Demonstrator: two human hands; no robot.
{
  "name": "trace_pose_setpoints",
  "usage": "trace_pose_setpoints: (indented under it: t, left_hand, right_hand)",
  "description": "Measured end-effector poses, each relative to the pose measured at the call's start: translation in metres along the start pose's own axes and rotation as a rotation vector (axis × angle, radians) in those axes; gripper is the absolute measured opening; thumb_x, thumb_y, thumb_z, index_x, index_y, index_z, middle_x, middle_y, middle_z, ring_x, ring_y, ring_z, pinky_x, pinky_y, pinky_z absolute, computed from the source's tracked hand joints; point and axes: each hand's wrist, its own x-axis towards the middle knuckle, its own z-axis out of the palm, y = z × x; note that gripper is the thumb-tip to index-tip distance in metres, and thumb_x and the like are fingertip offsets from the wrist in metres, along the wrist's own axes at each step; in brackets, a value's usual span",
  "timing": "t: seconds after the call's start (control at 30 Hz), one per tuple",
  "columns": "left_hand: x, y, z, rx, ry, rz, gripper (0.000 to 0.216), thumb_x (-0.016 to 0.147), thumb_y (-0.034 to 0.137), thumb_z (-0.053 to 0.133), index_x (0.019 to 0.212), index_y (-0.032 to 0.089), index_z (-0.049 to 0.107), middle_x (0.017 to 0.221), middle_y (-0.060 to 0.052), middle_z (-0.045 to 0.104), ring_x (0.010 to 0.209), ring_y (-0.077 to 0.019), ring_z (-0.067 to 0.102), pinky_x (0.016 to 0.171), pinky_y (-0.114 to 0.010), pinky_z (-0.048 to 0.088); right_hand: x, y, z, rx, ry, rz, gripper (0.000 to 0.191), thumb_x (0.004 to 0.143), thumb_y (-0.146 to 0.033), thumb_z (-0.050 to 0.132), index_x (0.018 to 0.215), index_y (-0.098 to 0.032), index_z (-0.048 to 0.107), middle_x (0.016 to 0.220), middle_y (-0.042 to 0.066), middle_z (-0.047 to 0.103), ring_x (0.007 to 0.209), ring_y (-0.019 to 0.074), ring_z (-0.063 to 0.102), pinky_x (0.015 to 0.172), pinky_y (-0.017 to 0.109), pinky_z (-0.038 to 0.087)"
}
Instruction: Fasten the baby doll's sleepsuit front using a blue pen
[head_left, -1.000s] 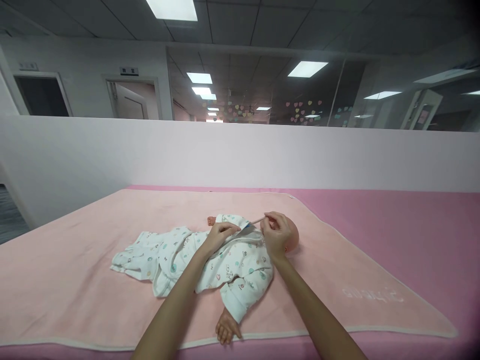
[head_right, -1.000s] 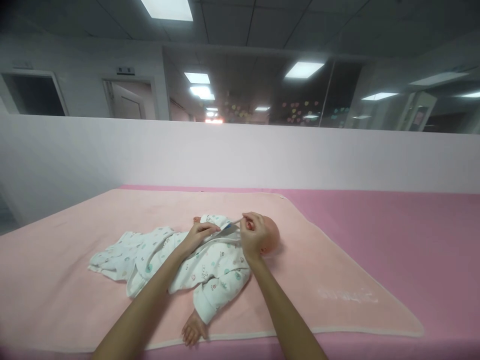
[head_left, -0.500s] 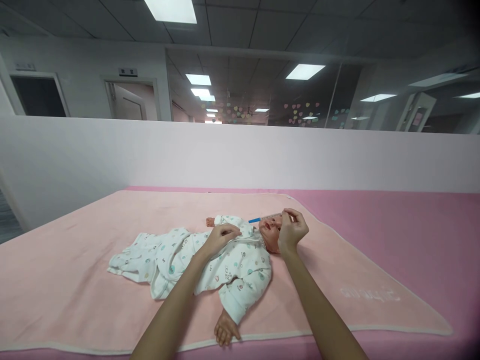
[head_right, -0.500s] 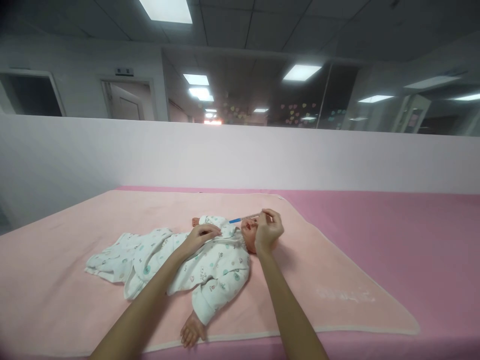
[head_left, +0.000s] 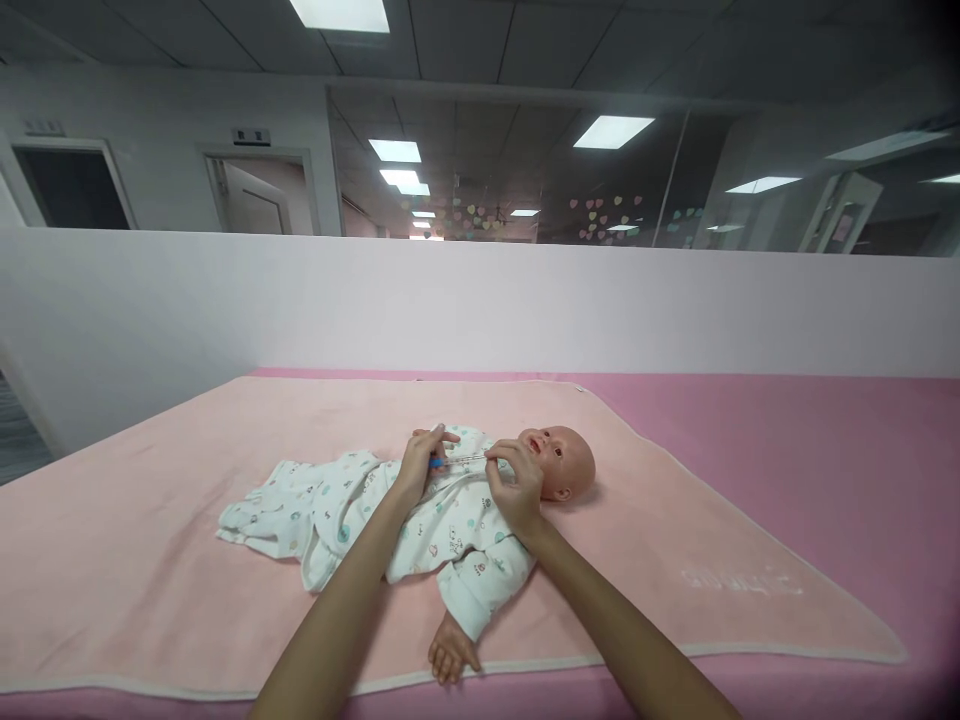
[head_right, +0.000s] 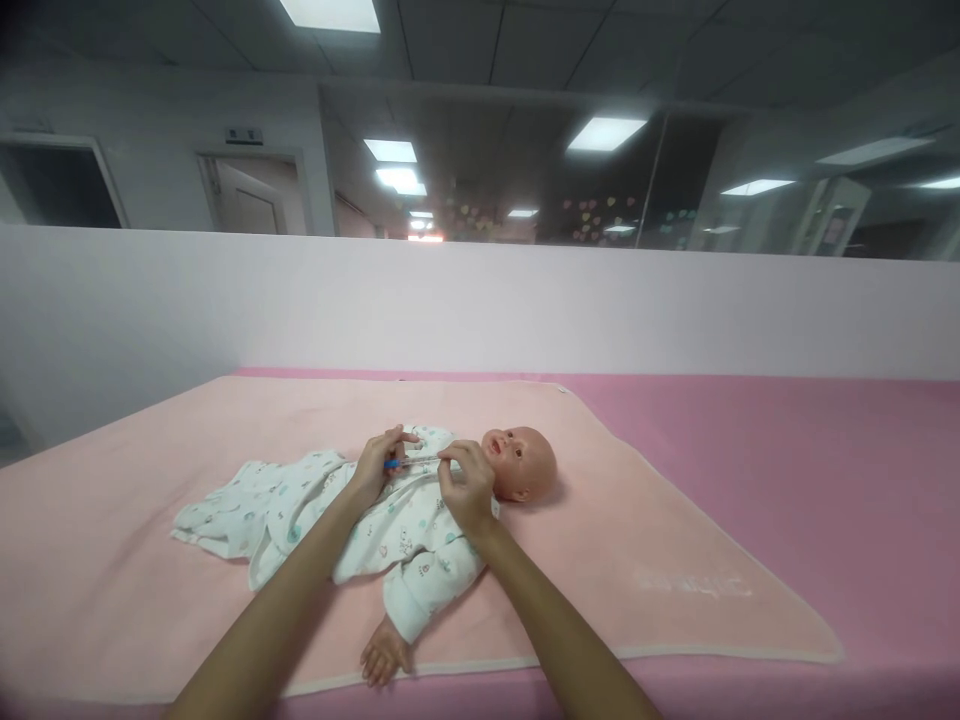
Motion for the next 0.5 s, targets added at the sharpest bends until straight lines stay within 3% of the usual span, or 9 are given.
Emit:
trace_pose_setpoints:
  t: [0.17, 0.5]
  left_hand:
    - [0.0035, 0.0026, -0.0065, -0.279, 0.035, -0.017, 0.045, 0.073, 0.051, 0.044, 0.074, 0.012, 0.064, 0.037, 0.006, 0.035, 0.032, -0.0051, 0.033, 0.047, -0.022, 0.038]
    - [0.0004, 0.0045, -0.0023, -0.348, -0.013, -0.078, 0.047, 0.074, 0.051, 0.043, 0.071, 0.009, 0.065, 0.037, 0.005, 0.035, 0.034, -0.0058, 0.032, 0.047, -0.023, 0.036]
  right_hand:
    - [-0.0060, -0.0003, 0.0054, 0.027, -0.109, 0.028, 0.016, 0.073, -0.009, 0.046, 0.074, -0.018, 0.058, 0.074, 0.002, 0.056, 0.071, 0.0115, 0.054, 0.065, 0.025, 0.045]
    - [-0.0063, 0.0041, 0.0065, 0.072, -0.085, 0.115, 0.014, 0.074, -0.009, 0.046, 0.075, -0.019, 0.056, 0.076, 0.002, 0.055, 0.073, 0.0123, 0.054, 0.063, 0.025, 0.046]
